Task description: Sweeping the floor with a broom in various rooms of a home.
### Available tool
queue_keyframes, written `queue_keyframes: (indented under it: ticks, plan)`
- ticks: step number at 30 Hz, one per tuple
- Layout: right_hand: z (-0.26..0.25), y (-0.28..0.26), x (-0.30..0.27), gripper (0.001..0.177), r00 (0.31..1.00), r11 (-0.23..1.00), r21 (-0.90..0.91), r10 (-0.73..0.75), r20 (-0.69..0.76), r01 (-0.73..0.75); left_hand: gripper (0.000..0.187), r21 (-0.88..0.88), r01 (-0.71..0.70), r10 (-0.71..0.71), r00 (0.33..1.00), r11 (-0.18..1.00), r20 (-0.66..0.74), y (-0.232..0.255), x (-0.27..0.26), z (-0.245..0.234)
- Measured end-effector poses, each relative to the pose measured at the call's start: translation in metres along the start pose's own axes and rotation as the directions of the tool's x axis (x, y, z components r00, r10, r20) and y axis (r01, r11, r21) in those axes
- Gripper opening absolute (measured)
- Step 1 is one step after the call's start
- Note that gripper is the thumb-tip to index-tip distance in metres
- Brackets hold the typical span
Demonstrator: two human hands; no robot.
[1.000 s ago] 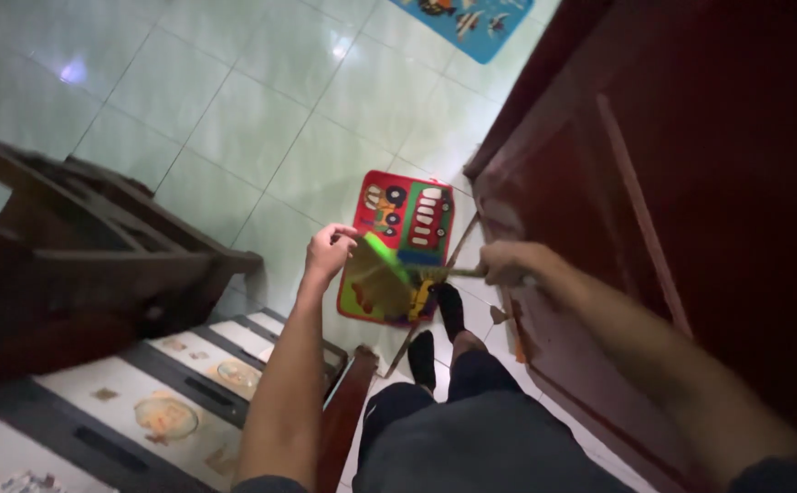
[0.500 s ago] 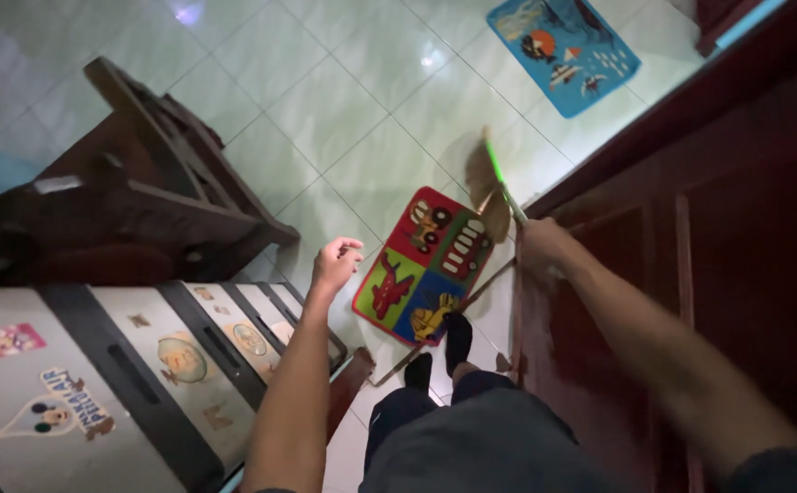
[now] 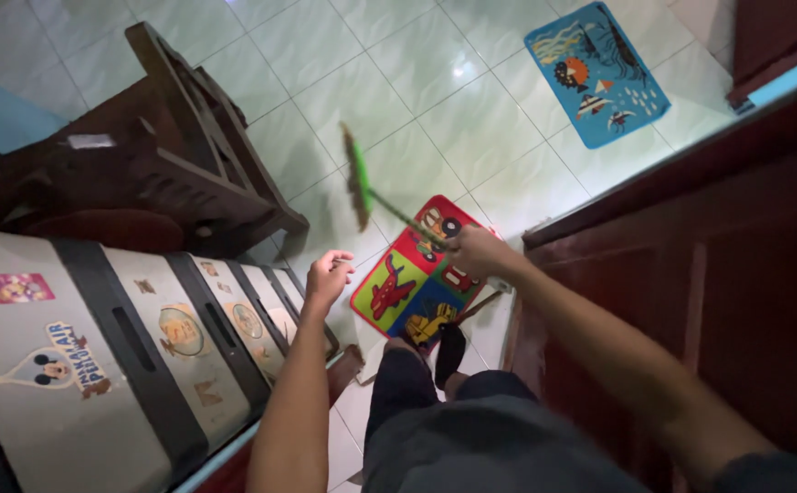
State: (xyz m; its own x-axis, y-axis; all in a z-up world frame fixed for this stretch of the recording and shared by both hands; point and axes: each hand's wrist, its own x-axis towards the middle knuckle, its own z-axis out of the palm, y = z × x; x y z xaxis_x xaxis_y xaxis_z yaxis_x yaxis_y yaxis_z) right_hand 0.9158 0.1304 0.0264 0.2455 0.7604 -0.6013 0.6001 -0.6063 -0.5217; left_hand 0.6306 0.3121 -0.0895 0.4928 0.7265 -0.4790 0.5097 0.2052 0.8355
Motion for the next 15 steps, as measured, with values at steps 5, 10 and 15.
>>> queue_keyframes:
  ticks: [5, 10, 15]
  plan:
    - [0.021, 0.003, 0.028, 0.033, 0.990, 0.991, 0.097, 0.081, 0.119, -0.093, 0.026, -0.032, -0.025, 0.025, 1.000, 0.999, -0.003, -0.012, 0.030, -0.017]
    - [0.077, 0.155, 0.116, 0.015, 0.764, 0.356, -0.744, -0.567, 0.309, 0.565, 0.025, -0.077, -0.041, 0.042, 0.999, 0.996, 0.013, -0.006, 0.070, -0.038]
    - [0.018, 0.230, 0.120, 0.040, 0.935, 0.713, -0.692, 0.161, 0.316, 0.110, 0.023, -0.063, -0.061, 0.063, 0.998, 0.996, 0.022, 0.007, 0.111, -0.058]
